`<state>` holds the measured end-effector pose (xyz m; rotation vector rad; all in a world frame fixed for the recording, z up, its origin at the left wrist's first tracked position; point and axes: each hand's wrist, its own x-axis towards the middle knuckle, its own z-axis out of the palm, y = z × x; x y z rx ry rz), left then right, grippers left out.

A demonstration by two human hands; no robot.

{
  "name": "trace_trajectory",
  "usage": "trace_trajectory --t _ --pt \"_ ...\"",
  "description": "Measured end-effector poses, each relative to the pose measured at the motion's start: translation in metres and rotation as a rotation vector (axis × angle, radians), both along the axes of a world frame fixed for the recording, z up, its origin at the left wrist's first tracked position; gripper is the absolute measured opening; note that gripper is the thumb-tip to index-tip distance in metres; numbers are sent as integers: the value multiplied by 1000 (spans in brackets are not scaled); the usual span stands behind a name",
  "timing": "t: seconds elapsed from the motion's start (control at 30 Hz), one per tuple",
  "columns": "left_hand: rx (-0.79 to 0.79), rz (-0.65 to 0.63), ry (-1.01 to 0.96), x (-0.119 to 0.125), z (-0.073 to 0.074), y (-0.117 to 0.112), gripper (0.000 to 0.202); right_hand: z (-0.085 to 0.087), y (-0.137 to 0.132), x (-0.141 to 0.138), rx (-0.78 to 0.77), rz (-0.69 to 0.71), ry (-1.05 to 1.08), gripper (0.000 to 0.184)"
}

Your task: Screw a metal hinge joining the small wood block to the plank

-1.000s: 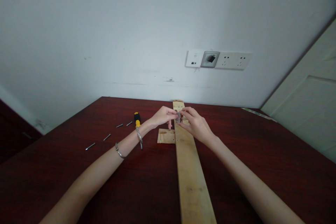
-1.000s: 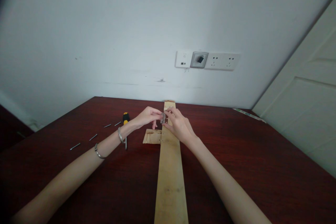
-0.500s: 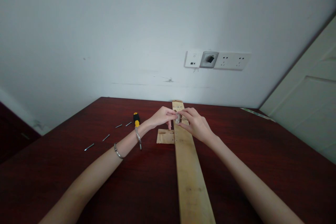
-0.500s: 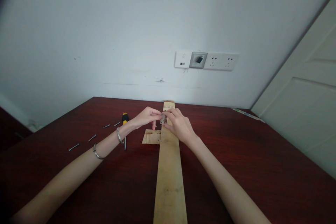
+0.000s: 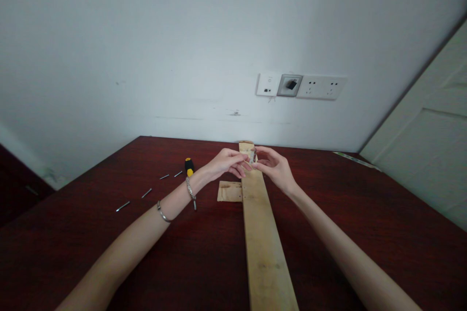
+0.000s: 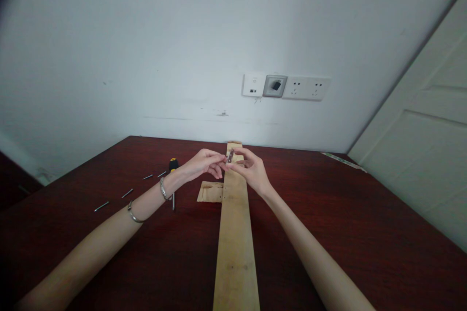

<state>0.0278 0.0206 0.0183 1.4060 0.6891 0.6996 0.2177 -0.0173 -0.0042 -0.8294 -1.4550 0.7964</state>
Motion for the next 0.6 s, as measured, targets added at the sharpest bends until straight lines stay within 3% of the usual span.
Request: trace_trajectory --t 0.17,0.3,0.43,0.6 --pt "-98 -17 -93 4 -5 -1 23 2 -4 -5 -22 25 -12 46" --pt "-153 11 -112 4 -1 -1 17 0 -5 -7 5 3 -29 48" --pt "-82 47 -66 1 6 -3 17 -4 -4 -9 -11 51 16 50" --pt "45 86 6 -3 5 3 18 -12 -2 -13 -52 42 50 40"
